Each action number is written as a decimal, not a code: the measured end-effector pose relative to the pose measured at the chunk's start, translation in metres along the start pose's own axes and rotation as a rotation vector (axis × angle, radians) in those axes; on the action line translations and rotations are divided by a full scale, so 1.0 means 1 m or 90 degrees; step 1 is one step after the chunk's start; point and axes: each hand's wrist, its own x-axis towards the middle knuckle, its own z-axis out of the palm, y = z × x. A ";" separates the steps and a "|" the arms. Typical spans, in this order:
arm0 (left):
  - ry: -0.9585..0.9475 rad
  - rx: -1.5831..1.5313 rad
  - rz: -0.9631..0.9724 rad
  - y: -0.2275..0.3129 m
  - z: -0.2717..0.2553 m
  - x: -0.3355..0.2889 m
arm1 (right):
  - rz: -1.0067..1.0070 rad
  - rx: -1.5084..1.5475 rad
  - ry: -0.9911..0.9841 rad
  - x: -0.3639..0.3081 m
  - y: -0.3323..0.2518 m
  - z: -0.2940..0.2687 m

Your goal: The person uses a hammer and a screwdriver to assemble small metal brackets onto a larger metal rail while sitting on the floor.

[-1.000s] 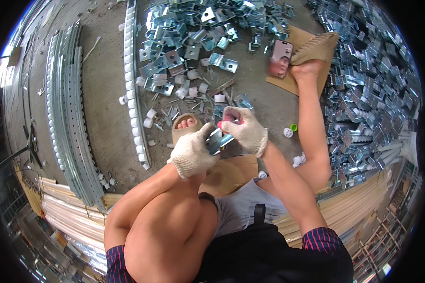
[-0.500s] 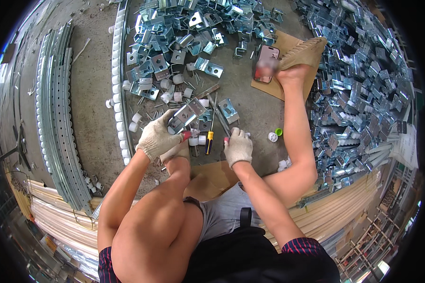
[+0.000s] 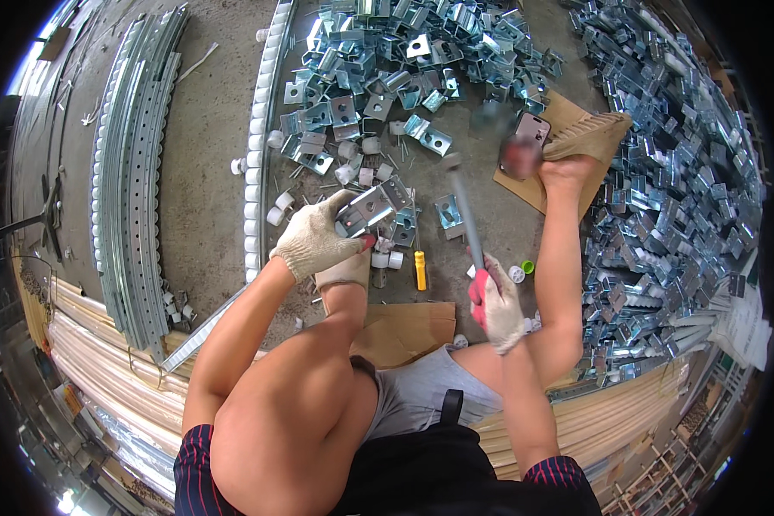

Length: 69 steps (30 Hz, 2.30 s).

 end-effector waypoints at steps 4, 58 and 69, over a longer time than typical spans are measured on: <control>0.010 0.008 -0.012 -0.006 -0.001 -0.006 | -0.011 0.016 -0.035 -0.013 -0.026 -0.017; 0.480 0.262 -0.026 -0.129 0.066 -0.141 | -0.219 -0.690 0.146 0.059 0.088 -0.008; 0.388 -0.089 -0.302 -0.123 0.036 -0.191 | -0.276 -0.790 0.176 0.062 0.078 -0.009</control>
